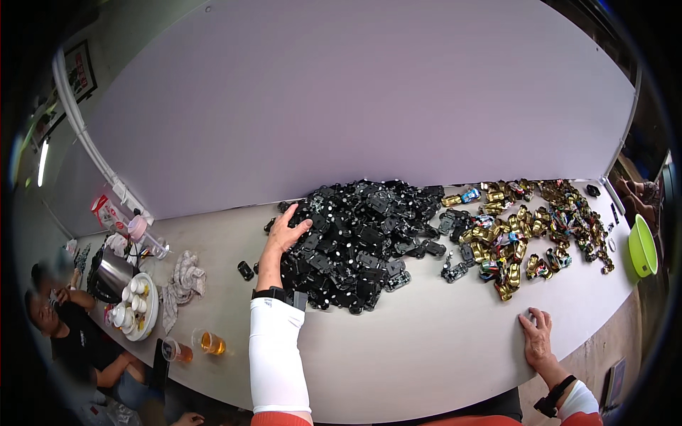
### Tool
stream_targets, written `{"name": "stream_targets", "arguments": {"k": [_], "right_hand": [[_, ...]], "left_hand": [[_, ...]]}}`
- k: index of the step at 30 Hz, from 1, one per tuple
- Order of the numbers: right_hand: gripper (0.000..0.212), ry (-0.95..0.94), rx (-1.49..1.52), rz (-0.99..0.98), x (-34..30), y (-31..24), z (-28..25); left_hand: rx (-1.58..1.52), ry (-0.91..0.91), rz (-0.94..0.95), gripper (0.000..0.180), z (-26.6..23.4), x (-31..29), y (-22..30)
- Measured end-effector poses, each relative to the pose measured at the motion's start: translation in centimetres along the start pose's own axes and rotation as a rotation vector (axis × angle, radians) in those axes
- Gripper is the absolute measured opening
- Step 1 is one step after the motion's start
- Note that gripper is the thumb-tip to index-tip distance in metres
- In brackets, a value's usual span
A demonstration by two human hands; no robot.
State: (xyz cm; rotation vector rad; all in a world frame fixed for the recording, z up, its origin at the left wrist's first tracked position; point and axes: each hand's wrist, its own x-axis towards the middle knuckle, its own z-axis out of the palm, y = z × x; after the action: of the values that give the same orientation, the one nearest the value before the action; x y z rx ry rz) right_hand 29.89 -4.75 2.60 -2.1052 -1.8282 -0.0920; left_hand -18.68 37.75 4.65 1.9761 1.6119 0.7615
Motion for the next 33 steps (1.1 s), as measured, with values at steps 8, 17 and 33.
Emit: {"name": "stream_targets", "arguments": {"k": [8, 17, 33], "right_hand": [[0.044, 0.032, 0.009, -0.001, 0.2, -0.3, 0.3], [0.040, 0.015, 0.028, 0.033, -0.5, 0.5, 0.8], [0.034, 0.020, 0.158, -0.003, -1.6, 2.1, 0.5]], "left_hand": [[-0.030, 0.088, 0.142, 0.076, 1.4, -3.3, 0.5], [0.035, 0.152, -0.004, 0.079, 3.5, -8.1, 3.9], [0.231, 0.198, -0.211, 0.082, 5.8, -15.8, 9.2]]}}
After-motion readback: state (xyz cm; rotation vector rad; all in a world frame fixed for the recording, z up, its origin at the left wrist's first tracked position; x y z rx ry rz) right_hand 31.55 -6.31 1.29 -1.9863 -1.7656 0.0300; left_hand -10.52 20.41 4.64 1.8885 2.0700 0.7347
